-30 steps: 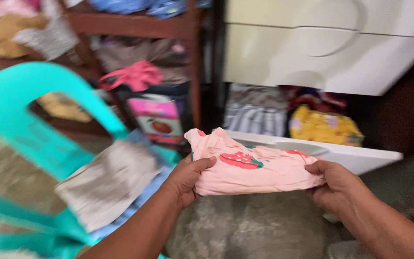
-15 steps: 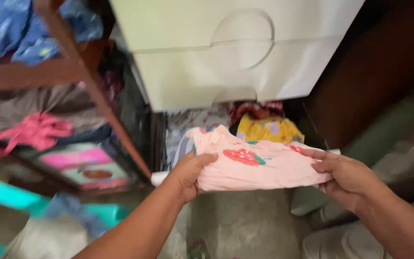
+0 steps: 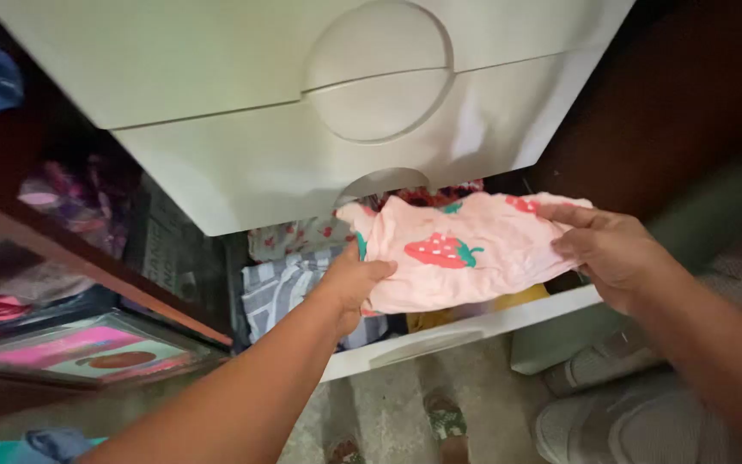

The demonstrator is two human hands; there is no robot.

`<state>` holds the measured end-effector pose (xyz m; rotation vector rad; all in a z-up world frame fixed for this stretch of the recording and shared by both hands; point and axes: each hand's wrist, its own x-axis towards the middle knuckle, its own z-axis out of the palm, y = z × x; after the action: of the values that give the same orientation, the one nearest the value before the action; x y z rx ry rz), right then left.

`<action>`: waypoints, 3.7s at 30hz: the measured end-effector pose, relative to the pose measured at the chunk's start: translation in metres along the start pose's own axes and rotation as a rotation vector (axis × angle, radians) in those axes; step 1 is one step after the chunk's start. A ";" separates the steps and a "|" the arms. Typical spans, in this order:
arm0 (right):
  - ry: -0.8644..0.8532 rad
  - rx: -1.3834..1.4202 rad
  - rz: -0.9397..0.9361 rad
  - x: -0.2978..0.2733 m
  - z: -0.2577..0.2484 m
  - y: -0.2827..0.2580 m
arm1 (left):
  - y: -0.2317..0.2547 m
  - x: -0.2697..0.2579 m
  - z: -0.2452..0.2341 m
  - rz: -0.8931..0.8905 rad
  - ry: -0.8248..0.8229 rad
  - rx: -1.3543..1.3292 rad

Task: Folding laundry and organizing folded clothes from chairs into a chest of drawers.

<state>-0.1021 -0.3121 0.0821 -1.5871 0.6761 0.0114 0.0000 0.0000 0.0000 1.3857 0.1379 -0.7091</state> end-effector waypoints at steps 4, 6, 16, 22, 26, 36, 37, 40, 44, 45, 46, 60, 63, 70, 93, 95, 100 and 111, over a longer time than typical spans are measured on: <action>-0.035 -0.024 -0.013 0.039 -0.024 0.018 | -0.023 0.044 0.013 0.085 -0.043 -0.148; -0.116 0.041 0.002 0.068 -0.046 0.051 | -0.047 0.064 0.019 -0.043 -0.007 -0.083; -0.152 -0.957 0.106 0.101 0.000 0.073 | -0.064 0.036 0.084 -0.058 0.336 0.923; -0.188 -0.956 0.191 0.140 0.009 0.082 | -0.084 0.063 0.081 0.539 0.362 1.439; -0.412 -0.793 0.159 0.191 -0.005 0.132 | -0.080 0.086 0.088 0.647 0.033 1.641; -0.505 -1.437 -0.086 0.158 0.022 0.120 | -0.059 0.113 0.107 -0.091 -0.213 1.784; -0.508 -1.439 -0.097 0.161 0.020 0.126 | -0.061 0.113 0.106 -0.093 -0.201 1.783; -0.485 -1.475 -0.193 0.170 0.014 0.137 | -0.057 0.104 0.104 -0.038 -0.155 1.787; -0.472 -1.335 -0.201 0.167 0.008 0.125 | -0.044 0.071 0.111 0.017 -0.065 1.704; -0.447 -1.283 -0.169 0.161 0.011 0.119 | -0.043 0.061 0.112 0.038 -0.023 1.652; -0.461 -1.293 -0.195 0.148 0.016 0.109 | -0.046 0.051 0.113 0.030 0.007 1.642; -0.903 -1.065 -1.104 -0.029 0.168 0.031 | -0.046 -0.153 0.050 0.246 0.586 1.282; -1.010 -1.051 -1.237 -0.069 0.205 0.039 | -0.057 -0.213 0.024 0.172 0.655 1.278; -1.271 -0.964 -1.348 -0.204 0.294 0.053 | -0.108 -0.366 -0.023 0.048 0.856 1.112; -1.894 -0.850 -1.511 -0.516 0.513 0.133 | -0.265 -0.624 -0.164 -0.024 1.568 0.457; -1.909 -0.918 -1.488 -0.534 0.532 0.128 | -0.292 -0.631 -0.190 -0.038 1.656 0.427; -1.940 -1.106 -1.501 -0.574 0.570 0.139 | -0.356 -0.647 -0.222 -0.150 1.805 0.300; -1.967 -1.194 -1.365 -0.656 0.620 0.184 | -0.511 -0.723 -0.304 -0.656 1.877 -0.994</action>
<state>-0.4843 0.5260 0.0789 -1.7779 -2.2536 0.9293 -0.7468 0.5455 -0.1446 0.5428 2.1376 0.4182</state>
